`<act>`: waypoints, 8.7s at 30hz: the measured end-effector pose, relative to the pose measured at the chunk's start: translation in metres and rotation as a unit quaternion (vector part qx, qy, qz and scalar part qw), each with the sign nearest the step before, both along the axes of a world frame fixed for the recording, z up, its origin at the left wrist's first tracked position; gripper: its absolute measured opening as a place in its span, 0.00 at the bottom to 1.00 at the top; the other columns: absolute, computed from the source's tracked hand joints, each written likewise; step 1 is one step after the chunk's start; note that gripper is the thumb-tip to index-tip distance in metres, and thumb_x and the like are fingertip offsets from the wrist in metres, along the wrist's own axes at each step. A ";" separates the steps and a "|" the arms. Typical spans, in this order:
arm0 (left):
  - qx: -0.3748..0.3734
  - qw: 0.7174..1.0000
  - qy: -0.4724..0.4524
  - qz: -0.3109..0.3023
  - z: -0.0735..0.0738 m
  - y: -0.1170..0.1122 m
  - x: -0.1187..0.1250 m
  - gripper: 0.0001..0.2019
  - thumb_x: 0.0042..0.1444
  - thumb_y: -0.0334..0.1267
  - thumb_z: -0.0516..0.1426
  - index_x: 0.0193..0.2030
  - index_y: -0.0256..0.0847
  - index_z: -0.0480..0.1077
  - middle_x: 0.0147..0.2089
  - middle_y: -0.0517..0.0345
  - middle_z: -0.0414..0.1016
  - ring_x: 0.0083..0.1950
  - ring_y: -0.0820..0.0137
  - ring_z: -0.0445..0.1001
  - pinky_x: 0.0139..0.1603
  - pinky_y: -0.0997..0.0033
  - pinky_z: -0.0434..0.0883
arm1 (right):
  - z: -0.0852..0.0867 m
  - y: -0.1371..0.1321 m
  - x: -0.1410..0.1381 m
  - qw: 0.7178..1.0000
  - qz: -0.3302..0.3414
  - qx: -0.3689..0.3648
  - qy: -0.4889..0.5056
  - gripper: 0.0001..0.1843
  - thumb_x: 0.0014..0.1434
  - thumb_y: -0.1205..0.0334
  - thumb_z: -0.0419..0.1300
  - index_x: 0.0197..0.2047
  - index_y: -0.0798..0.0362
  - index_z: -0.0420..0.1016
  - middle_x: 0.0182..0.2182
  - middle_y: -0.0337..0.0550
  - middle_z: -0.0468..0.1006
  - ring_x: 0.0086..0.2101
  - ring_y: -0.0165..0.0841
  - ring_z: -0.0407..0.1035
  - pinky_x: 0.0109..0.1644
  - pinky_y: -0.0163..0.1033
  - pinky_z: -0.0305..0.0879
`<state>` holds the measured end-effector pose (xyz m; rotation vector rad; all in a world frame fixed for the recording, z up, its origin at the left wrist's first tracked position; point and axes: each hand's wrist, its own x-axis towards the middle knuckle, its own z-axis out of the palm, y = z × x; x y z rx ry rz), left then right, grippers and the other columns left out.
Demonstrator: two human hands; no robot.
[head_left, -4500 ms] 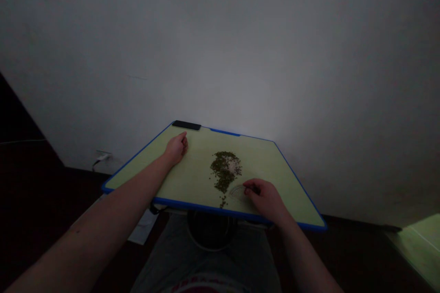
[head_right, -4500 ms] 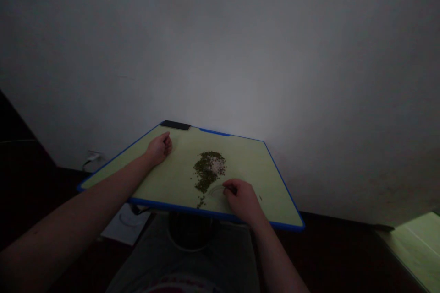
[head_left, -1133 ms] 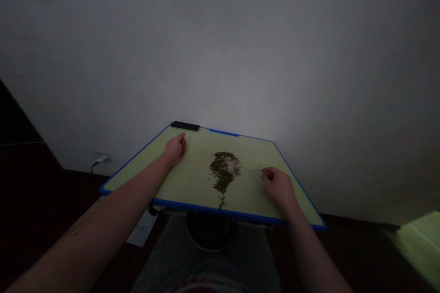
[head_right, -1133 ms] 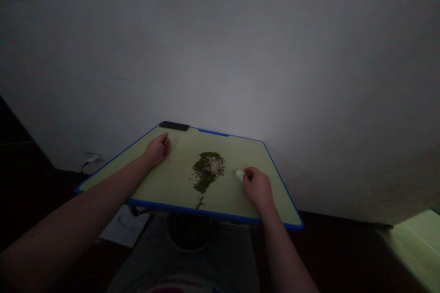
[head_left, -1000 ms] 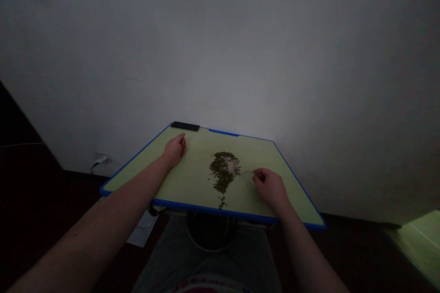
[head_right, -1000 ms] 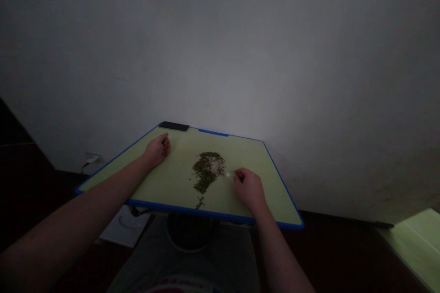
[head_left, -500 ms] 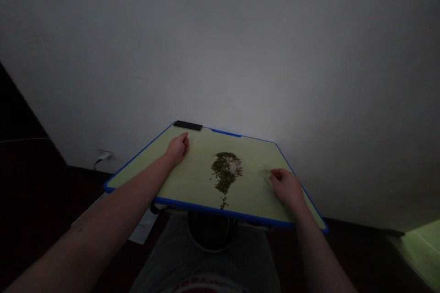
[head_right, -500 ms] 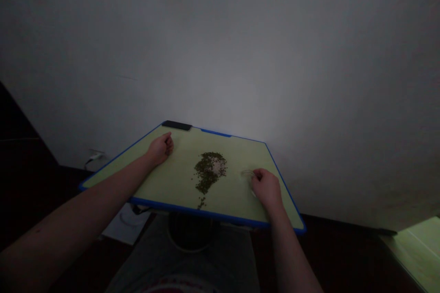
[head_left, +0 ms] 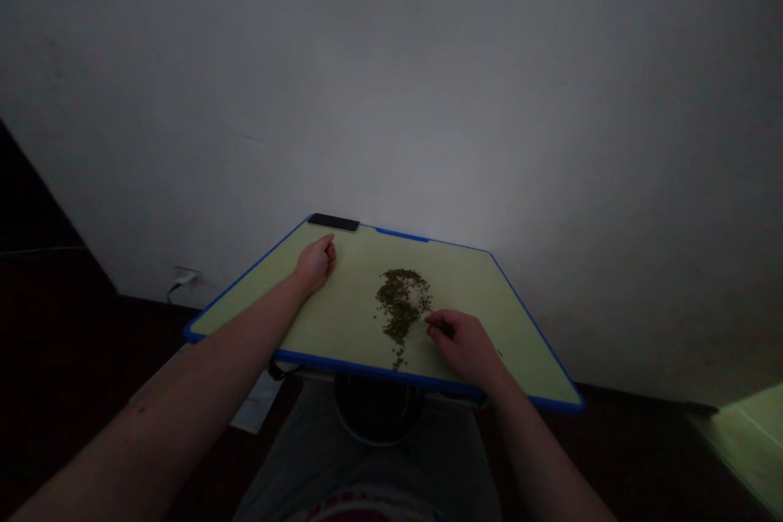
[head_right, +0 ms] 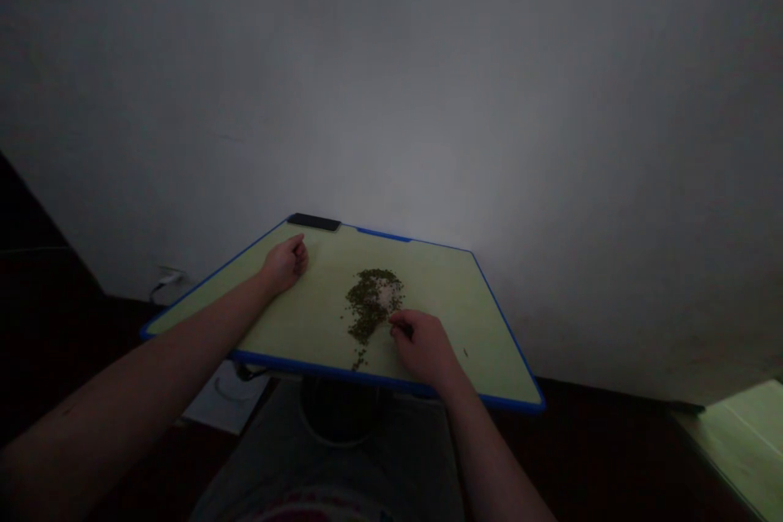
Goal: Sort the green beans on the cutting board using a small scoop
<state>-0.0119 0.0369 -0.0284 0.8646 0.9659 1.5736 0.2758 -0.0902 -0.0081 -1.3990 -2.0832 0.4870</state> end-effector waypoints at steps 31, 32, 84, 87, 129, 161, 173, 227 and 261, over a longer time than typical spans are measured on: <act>-0.003 1.000 0.005 0.007 -0.001 0.003 0.000 0.17 0.46 0.45 0.51 0.15 0.41 0.50 0.10 0.68 0.47 0.10 0.80 0.47 0.11 0.75 0.41 | 0.008 -0.008 0.004 0.999 0.016 -0.036 -0.002 0.11 0.48 0.65 0.52 0.35 0.53 0.73 0.28 0.41 0.76 0.29 0.30 0.68 0.35 0.34 0.63; -0.004 1.000 0.005 0.008 -0.001 0.002 0.001 0.17 0.46 0.45 0.51 0.15 0.41 0.50 0.10 0.68 0.47 0.10 0.80 0.47 0.11 0.75 0.41 | 0.007 -0.007 0.004 0.999 0.012 -0.034 -0.005 0.11 0.48 0.65 0.53 0.35 0.53 0.73 0.29 0.41 0.76 0.29 0.30 0.69 0.35 0.35 0.63; 0.005 1.000 0.005 0.007 0.003 0.001 0.003 0.17 0.47 0.45 0.51 0.14 0.41 0.50 0.11 0.67 0.47 0.11 0.79 0.46 0.11 0.74 0.41 | -0.003 -0.007 -0.017 0.992 0.099 -0.067 0.031 0.11 0.49 0.66 0.53 0.36 0.52 0.73 0.29 0.40 0.75 0.31 0.30 0.68 0.35 0.34 0.62; -0.001 1.000 0.005 0.008 0.002 0.002 0.002 0.17 0.47 0.45 0.51 0.15 0.41 0.50 0.11 0.67 0.47 0.11 0.79 0.47 0.11 0.74 0.42 | -0.003 -0.006 -0.017 0.992 0.103 -0.070 0.035 0.11 0.49 0.66 0.53 0.36 0.52 0.72 0.29 0.39 0.75 0.30 0.29 0.68 0.34 0.34 0.62; -0.008 1.000 0.007 -0.006 0.003 -0.002 0.002 0.17 0.47 0.45 0.50 0.15 0.41 0.49 0.10 0.68 0.46 0.10 0.79 0.46 0.11 0.75 0.41 | -0.003 0.000 -0.005 0.999 0.035 -0.029 0.006 0.11 0.49 0.65 0.52 0.36 0.53 0.73 0.28 0.41 0.75 0.29 0.30 0.67 0.34 0.35 0.62; -0.004 1.000 0.001 0.001 -0.001 -0.001 0.001 0.17 0.47 0.44 0.51 0.15 0.41 0.50 0.10 0.68 0.46 0.10 0.79 0.46 0.11 0.75 0.40 | -0.002 -0.005 0.022 0.998 -0.060 -0.008 0.022 0.11 0.49 0.61 0.52 0.35 0.54 0.72 0.28 0.42 0.76 0.29 0.31 0.68 0.33 0.35 0.62; 0.000 1.000 0.005 -0.003 0.001 0.002 0.002 0.17 0.47 0.45 0.51 0.15 0.41 0.50 0.10 0.68 0.47 0.10 0.79 0.46 0.11 0.75 0.41 | 0.003 -0.013 -0.016 1.000 0.019 0.010 -0.014 0.11 0.49 0.67 0.52 0.34 0.52 0.73 0.28 0.40 0.76 0.29 0.29 0.67 0.35 0.33 0.61; 0.000 1.000 -0.001 0.001 -0.004 0.001 0.001 0.17 0.47 0.45 0.51 0.15 0.41 0.50 0.11 0.68 0.47 0.10 0.80 0.47 0.11 0.75 0.41 | -0.010 0.004 0.032 0.988 -0.155 0.011 0.004 0.14 0.48 0.60 0.51 0.36 0.54 0.73 0.28 0.43 0.76 0.29 0.31 0.69 0.34 0.34 0.61; 0.000 1.000 -0.001 0.000 -0.002 -0.002 0.003 0.17 0.47 0.44 0.51 0.15 0.41 0.50 0.10 0.68 0.47 0.10 0.80 0.47 0.11 0.75 0.42 | -0.019 0.048 0.046 0.988 -0.150 0.025 -0.033 0.13 0.47 0.61 0.53 0.36 0.54 0.73 0.27 0.41 0.76 0.28 0.29 0.68 0.33 0.33 0.60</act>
